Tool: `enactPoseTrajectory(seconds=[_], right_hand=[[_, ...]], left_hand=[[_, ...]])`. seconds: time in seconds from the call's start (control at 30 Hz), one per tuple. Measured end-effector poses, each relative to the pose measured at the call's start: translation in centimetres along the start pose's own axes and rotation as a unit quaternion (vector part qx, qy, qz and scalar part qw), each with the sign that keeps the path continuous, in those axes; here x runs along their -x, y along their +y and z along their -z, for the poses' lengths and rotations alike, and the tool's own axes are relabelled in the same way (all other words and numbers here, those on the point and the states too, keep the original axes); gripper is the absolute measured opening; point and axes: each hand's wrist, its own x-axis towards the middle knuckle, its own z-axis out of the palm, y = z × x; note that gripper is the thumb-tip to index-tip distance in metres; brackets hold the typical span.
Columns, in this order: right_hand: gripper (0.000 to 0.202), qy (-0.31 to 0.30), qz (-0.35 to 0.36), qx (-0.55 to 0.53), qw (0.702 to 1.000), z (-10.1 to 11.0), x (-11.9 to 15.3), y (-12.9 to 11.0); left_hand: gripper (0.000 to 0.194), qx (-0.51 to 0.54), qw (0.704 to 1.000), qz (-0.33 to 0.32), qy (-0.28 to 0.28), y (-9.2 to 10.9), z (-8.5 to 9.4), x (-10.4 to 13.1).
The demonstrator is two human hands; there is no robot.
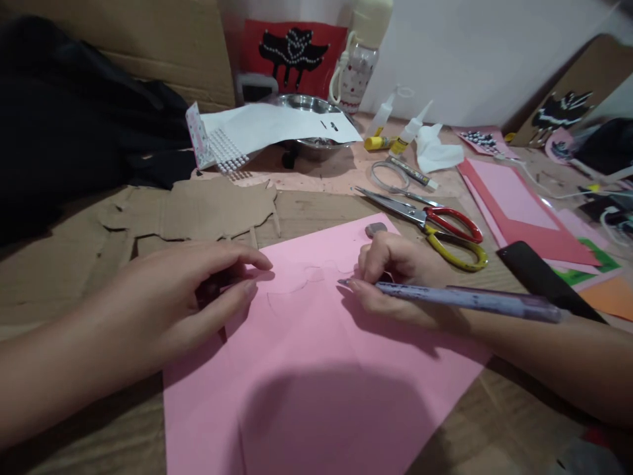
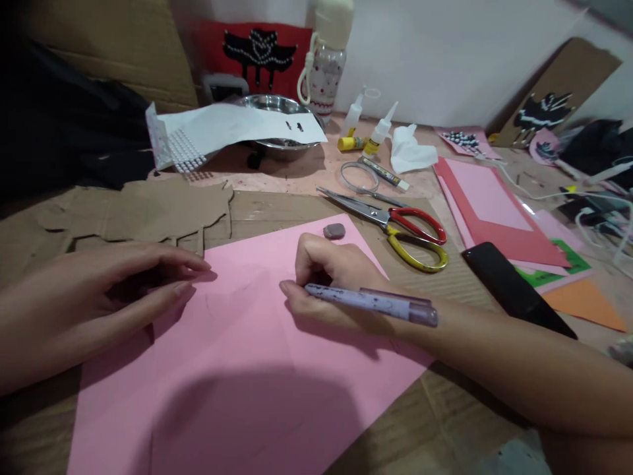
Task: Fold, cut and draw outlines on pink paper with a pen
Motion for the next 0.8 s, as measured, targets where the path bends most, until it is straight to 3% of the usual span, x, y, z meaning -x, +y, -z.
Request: enactPoseTrajectory(seconds=[0.3, 0.47, 0.8], right_hand=[[0.034, 0.028, -0.041, 0.008, 0.999, -1.3, -0.5, -0.5], [0.032, 0.005, -0.031, 0.011, 0.999, -1.2, -0.5, -0.4], [0.029, 0.018, -0.027, 0.022, 0.999, -1.4, -0.6, -0.7]], left_hand=[[0.032, -0.009, 1.0, 0.007, 0.007, 0.0, -0.5, 0.1], [0.03, 0.0, 1.0, 0.002, 0.008, 0.1, -0.4, 0.1], [0.032, 0.003, 1.0, -0.019, 0.02, -0.3, -0.7, 0.0]])
